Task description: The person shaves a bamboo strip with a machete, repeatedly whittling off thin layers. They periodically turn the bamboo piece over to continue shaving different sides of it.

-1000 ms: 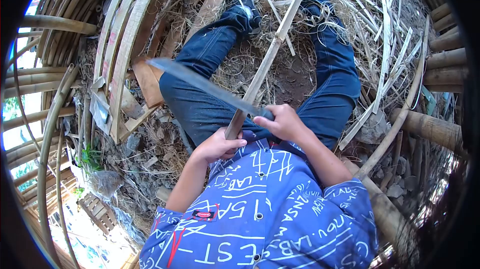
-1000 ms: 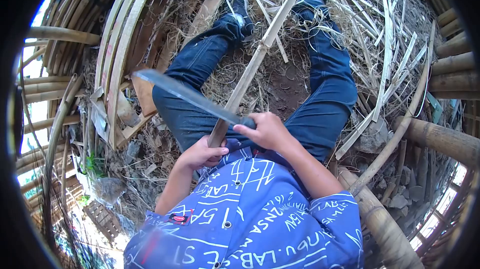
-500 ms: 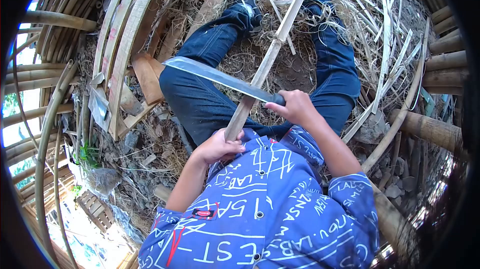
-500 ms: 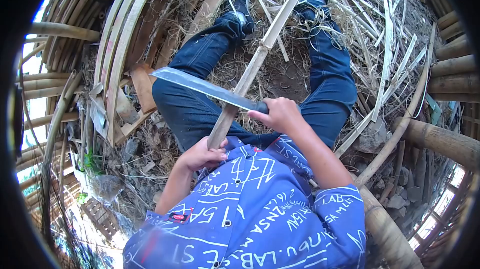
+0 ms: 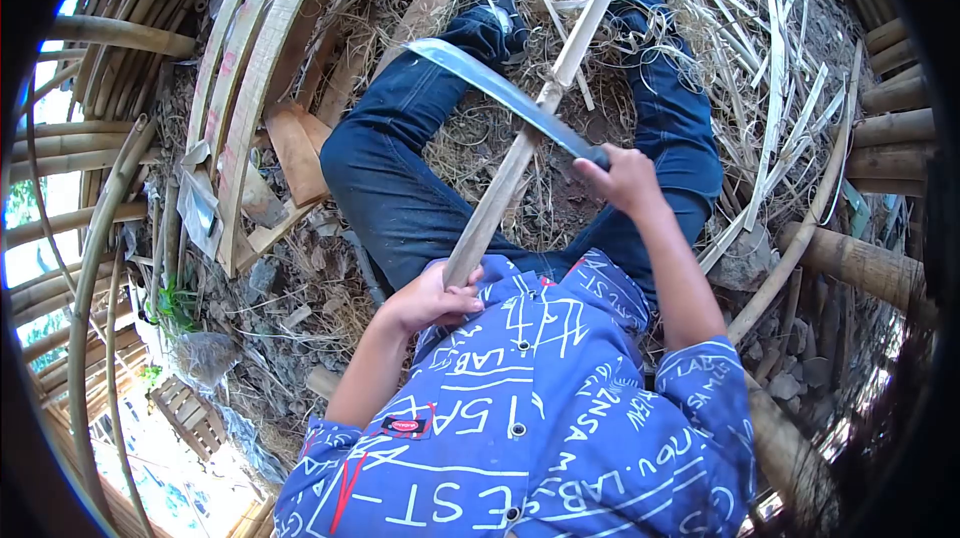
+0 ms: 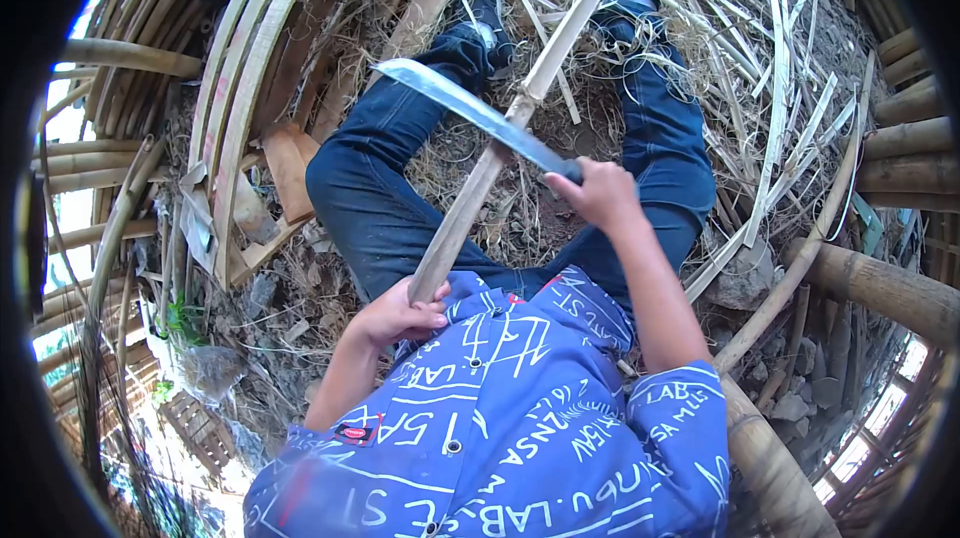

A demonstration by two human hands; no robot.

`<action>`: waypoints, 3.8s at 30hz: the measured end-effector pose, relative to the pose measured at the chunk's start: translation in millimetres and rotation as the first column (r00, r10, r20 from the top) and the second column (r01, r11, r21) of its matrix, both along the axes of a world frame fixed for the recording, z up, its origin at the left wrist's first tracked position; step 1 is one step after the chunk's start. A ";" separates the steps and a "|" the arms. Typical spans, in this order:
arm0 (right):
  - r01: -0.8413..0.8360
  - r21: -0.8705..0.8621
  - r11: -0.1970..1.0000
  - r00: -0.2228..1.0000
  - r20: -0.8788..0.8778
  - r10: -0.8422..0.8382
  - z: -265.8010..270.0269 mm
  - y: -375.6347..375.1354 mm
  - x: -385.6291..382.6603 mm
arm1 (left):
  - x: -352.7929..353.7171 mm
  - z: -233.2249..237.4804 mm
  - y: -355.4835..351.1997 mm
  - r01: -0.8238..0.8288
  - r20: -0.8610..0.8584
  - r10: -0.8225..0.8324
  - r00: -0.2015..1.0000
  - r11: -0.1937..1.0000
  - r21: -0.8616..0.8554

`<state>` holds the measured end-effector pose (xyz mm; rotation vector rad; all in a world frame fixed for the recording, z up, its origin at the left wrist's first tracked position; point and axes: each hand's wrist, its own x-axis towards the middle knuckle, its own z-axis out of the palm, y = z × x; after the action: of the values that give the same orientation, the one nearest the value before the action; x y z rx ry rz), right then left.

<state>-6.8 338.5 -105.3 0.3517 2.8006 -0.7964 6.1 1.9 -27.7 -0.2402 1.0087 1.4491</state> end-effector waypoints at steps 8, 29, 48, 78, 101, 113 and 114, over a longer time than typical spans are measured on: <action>-0.014 -0.128 0.992 1.000 0.026 0.017 12.9 -14.0 3.2 | -4.5 -6.6 7.4 -0.015 0.080 0.013 0.997 1.000 0.014; -0.166 0.058 0.984 0.981 -0.087 0.171 -3.8 -11.8 -19.4 | -5.9 4.7 7.8 0.018 -0.019 -0.020 1.000 0.995 -0.098; -0.411 -0.057 0.910 0.912 -0.026 0.410 34.1 -59.1 1.1 | -5.6 -0.6 4.5 -0.005 0.063 0.009 0.998 0.998 -0.056; -0.199 0.149 0.969 0.955 -0.190 0.225 5.8 -2.1 -7.1 | 3.4 0.9 -6.4 -0.032 0.158 0.034 0.987 0.999 -0.017; -0.053 -0.121 0.991 0.998 -0.048 0.047 -7.7 -4.7 -17.8 | 4.1 13.6 -14.8 -0.007 0.010 0.007 1.000 0.998 -0.070; 0.051 0.218 0.975 0.928 -0.372 0.035 -17.9 -12.3 -22.2 | 4.5 6.1 -19.9 -0.098 0.178 0.096 0.979 0.995 0.004; 0.091 0.198 0.976 0.918 -0.398 -0.005 -18.1 -11.2 -23.3 | 6.2 6.0 -21.9 -0.113 0.196 0.105 0.975 0.993 0.028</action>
<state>-30.1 327.3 -123.4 0.3254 3.2840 -0.6361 12.3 -20.0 -21.7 -0.4061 0.8183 1.5112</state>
